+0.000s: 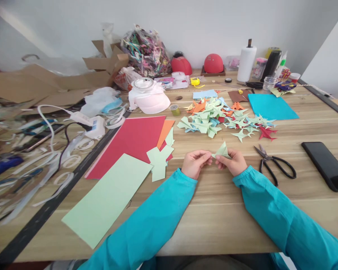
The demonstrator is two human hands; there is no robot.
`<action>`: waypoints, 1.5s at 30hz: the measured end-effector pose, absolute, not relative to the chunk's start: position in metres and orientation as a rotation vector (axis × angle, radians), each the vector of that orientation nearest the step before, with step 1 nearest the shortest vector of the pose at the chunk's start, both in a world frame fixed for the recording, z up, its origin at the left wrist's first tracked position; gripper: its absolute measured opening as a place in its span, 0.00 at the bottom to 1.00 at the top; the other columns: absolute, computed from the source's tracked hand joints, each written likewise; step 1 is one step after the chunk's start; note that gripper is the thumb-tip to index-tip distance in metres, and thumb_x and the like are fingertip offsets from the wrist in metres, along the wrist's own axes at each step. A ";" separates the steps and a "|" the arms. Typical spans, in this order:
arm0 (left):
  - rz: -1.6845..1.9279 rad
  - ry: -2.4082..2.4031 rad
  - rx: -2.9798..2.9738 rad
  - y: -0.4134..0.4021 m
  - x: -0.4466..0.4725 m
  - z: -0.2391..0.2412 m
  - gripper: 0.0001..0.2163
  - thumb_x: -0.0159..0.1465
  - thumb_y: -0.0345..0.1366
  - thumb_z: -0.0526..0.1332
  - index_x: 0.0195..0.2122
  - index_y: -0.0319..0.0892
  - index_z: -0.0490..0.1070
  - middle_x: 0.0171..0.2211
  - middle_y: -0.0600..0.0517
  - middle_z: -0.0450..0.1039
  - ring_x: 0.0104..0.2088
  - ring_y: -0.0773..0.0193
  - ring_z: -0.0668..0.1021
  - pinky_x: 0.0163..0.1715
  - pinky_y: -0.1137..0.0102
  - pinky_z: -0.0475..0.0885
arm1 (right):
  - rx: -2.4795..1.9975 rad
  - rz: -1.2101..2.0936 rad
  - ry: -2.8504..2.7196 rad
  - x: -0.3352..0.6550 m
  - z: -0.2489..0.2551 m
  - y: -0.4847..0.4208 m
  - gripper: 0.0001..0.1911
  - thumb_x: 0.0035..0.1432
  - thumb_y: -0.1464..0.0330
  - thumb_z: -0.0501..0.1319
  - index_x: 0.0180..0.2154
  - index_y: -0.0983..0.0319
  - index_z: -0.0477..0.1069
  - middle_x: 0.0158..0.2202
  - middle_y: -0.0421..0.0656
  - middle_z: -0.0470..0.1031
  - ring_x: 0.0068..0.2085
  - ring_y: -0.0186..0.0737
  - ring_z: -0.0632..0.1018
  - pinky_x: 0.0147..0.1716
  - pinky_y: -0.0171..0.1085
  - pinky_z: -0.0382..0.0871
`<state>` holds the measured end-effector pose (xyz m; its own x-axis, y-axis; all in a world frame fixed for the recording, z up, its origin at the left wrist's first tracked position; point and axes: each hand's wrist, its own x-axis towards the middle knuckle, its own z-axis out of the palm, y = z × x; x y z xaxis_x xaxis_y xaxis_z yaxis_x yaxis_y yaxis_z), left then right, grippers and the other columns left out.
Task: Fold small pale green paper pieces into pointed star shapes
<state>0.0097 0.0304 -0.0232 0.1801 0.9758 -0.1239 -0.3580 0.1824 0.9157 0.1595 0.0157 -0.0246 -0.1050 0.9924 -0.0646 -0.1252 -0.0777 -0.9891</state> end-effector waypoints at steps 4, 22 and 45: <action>1.158 0.928 0.958 0.030 0.010 -0.023 0.10 0.45 0.38 0.67 0.23 0.36 0.72 0.19 0.53 0.71 0.20 0.69 0.72 0.23 0.72 0.68 | -1.119 1.415 -1.116 0.160 -0.027 0.016 0.13 0.41 0.62 0.67 0.24 0.65 0.70 0.20 0.40 0.73 0.18 0.32 0.71 0.16 0.32 0.65; 1.144 0.887 0.904 0.032 0.011 -0.025 0.12 0.46 0.39 0.66 0.27 0.36 0.71 0.22 0.52 0.71 0.22 0.69 0.73 0.24 0.72 0.70 | -1.118 1.440 -1.002 0.162 -0.025 0.018 0.13 0.39 0.64 0.68 0.24 0.65 0.70 0.18 0.40 0.72 0.17 0.32 0.70 0.15 0.32 0.64; 1.155 0.845 0.879 0.030 0.009 -0.020 0.11 0.45 0.37 0.66 0.28 0.37 0.72 0.22 0.52 0.72 0.25 0.68 0.73 0.27 0.71 0.69 | -1.119 1.411 -1.040 0.161 -0.028 0.017 0.12 0.40 0.64 0.68 0.24 0.64 0.69 0.18 0.39 0.72 0.17 0.32 0.70 0.16 0.32 0.64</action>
